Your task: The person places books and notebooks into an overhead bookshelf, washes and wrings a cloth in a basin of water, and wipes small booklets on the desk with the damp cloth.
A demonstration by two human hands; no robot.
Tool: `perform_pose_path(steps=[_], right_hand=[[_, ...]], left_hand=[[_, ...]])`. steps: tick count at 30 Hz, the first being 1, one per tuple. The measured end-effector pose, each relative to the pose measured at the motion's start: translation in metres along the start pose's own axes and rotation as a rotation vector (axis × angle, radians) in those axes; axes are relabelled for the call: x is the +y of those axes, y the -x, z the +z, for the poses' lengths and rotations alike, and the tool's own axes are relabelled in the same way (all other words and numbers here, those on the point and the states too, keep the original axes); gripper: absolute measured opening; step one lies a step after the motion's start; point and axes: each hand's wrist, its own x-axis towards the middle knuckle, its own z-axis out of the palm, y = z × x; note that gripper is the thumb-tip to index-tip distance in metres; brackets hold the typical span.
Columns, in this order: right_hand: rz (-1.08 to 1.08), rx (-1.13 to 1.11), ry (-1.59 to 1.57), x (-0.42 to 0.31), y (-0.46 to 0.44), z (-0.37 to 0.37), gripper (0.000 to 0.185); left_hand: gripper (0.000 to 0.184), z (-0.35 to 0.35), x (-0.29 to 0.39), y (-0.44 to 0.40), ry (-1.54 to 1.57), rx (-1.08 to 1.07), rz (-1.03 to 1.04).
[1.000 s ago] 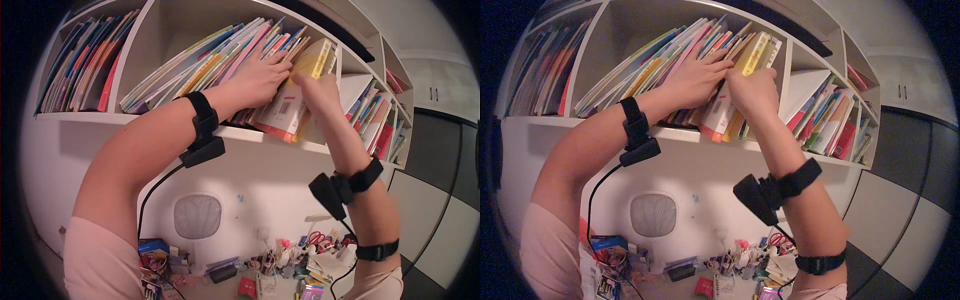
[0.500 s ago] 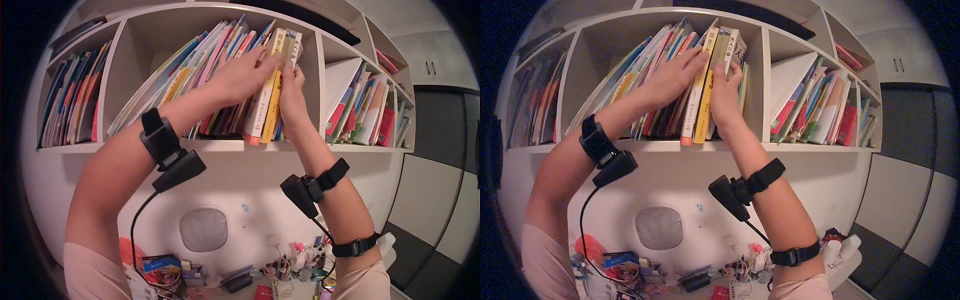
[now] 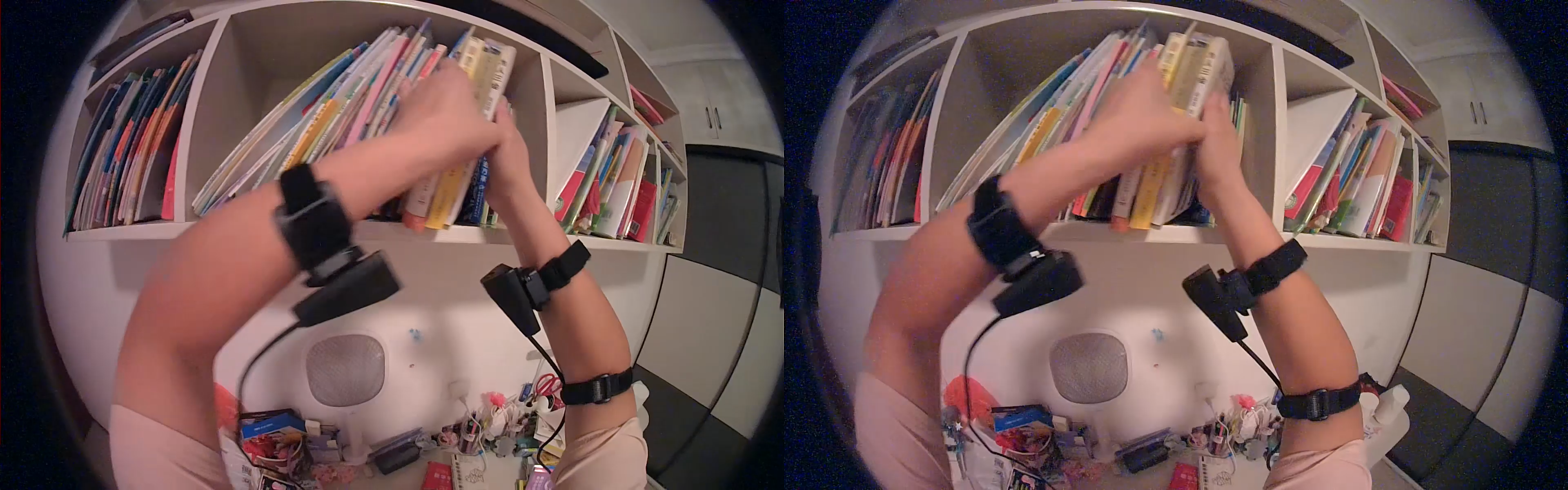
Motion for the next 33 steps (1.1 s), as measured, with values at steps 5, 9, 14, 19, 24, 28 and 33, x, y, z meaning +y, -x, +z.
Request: perform_pose_path(steps=[5, 9, 14, 19, 24, 28, 33], right_hand=[[0.133, -0.006, -0.044, -0.009, 0.006, -0.010, 0.041], [0.272, 0.015, -0.136, 0.017, -0.026, -0.049, 0.041], [0.232, 0.133, 0.234, 0.016, -0.036, -0.046, 0.031], [0.051, 0.106, 1.135, 0.010, -0.056, -0.057, 0.038], [0.219, 0.182, 0.768, 0.014, -0.045, -0.056, 0.048], [0.254, 0.089, 0.370, -0.039, 0.038, -0.017, 0.058], [-0.264, -0.152, 0.789, -0.016, 0.047, -0.022, 0.053]], left_hand=[[0.057, 0.020, 0.007, -0.003, -0.061, 0.035, 0.258], [0.073, 0.051, 0.030, -0.017, -0.214, 0.098, 0.244], [0.074, 0.040, 0.019, -0.022, -0.222, 0.143, 0.201], [0.068, 0.029, 0.005, -0.020, -0.311, 0.176, 0.230], [0.068, 0.039, 0.013, -0.017, -0.393, 0.200, 0.207], [0.059, 0.046, 0.005, -0.021, -0.343, 0.266, 0.236], [0.054, 0.055, -0.010, -0.028, -0.342, 0.327, 0.306]])
